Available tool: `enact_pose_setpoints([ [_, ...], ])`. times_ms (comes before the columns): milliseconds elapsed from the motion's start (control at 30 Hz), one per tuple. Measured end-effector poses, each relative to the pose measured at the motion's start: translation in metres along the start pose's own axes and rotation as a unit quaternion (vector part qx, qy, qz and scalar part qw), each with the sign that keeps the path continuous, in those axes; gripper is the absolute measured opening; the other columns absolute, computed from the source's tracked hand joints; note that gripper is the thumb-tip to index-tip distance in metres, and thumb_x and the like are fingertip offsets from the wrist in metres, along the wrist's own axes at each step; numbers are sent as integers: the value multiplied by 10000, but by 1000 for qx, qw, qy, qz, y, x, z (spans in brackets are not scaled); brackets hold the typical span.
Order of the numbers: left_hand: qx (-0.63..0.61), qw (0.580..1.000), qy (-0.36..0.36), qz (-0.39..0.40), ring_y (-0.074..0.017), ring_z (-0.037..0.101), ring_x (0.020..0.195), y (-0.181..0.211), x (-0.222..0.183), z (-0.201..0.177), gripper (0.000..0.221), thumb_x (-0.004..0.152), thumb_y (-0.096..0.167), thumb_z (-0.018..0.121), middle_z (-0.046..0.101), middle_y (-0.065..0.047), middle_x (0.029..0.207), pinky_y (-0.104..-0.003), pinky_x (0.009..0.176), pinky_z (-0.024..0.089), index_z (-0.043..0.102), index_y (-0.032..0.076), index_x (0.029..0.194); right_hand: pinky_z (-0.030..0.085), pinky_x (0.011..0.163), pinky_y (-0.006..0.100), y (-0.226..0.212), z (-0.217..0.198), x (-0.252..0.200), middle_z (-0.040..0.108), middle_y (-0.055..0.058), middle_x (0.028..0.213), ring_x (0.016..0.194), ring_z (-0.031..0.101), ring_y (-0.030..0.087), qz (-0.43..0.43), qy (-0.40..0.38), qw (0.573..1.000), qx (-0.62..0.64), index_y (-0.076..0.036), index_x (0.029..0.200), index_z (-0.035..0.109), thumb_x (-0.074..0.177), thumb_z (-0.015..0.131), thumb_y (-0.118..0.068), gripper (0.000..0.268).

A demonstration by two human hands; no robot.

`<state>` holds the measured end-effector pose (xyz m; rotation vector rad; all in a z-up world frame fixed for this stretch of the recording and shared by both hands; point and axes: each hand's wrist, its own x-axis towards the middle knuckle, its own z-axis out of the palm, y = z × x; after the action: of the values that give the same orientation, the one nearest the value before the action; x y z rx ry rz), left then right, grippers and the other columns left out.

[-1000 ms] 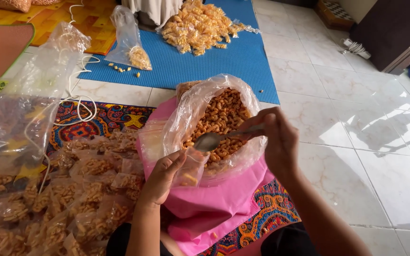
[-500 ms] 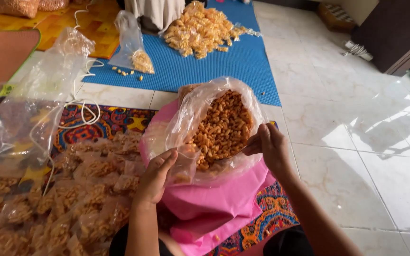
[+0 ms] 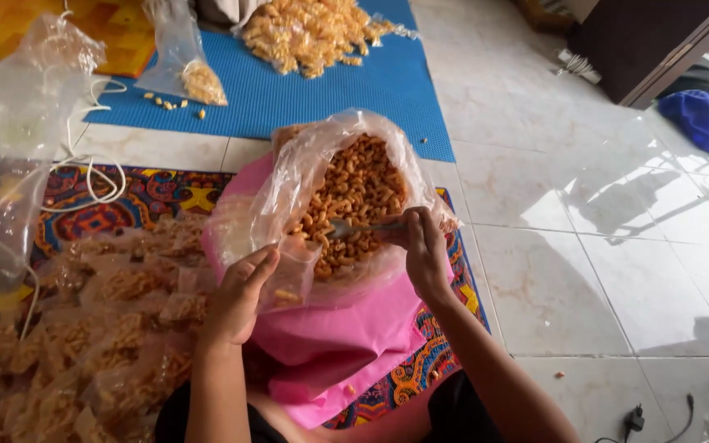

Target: Bagging roasted nuts from a large bulk container into smaller individual plastic bags using a spoon.

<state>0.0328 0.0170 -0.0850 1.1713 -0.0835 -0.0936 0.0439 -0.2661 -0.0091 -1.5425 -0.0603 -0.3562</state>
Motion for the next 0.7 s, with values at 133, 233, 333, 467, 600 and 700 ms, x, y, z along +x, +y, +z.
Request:
enact_pose_setpoints([
  [133, 15, 1000, -1, -2, -77, 589, 728, 13, -5, 8, 390, 996, 356, 638, 693, -31, 790, -251, 753, 530, 756, 19, 1152, 631, 850, 455, 11, 1, -1, 720, 259, 1042, 893, 762, 319, 11, 10, 999, 42, -14, 1025, 516, 1118, 315, -209, 295],
  [233, 20, 1000, 11, -8, -12, 570, 636, 11, -2, 9, 424, 986, 377, 649, 630, 21, 672, -163, 642, 477, 757, 17, 1182, 627, 852, 473, 11, -2, 2, 725, 267, 1045, 904, 766, 347, 35, 23, 994, 98, -3, 1011, 512, 1108, 331, -168, 263],
  [333, 14, 1000, -11, -4, -60, 559, 674, -10, 10, -3, 394, 1001, 366, 629, 651, -1, 727, -224, 752, 512, 774, 36, 1160, 634, 806, 480, 8, -9, 10, 715, 306, 1035, 847, 766, 365, 30, 22, 991, 126, -19, 1007, 514, 1101, 331, -174, 257],
  [467, 3, 1000, -25, -12, -7, 562, 554, -31, 20, -8, 330, 998, 331, 648, 601, 17, 573, -160, 611, 475, 777, 33, 1060, 639, 763, 439, -12, -15, 14, 719, 296, 980, 781, 765, 348, -4, 24, 991, 128, -21, 1015, 513, 1102, 359, -210, 259],
  [600, -54, 997, -38, -33, -76, 603, 479, 23, -5, 27, 332, 990, 287, 655, 658, -69, 569, -245, 558, 540, 762, -24, 1036, 637, 719, 429, -31, -25, 25, 713, 322, 930, 730, 758, 363, -28, 6, 993, 111, -21, 1016, 504, 1102, 377, -233, 261],
  [700, -30, 997, -62, -38, -112, 669, 649, 74, -29, 49, 360, 1009, 343, 601, 735, -76, 725, -265, 706, 545, 779, 33, 973, 638, 712, 417, -56, -18, 23, 713, 312, 908, 706, 758, 345, -48, -23, 996, 69, -6, 1010, 506, 1102, 359, -213, 270],
])
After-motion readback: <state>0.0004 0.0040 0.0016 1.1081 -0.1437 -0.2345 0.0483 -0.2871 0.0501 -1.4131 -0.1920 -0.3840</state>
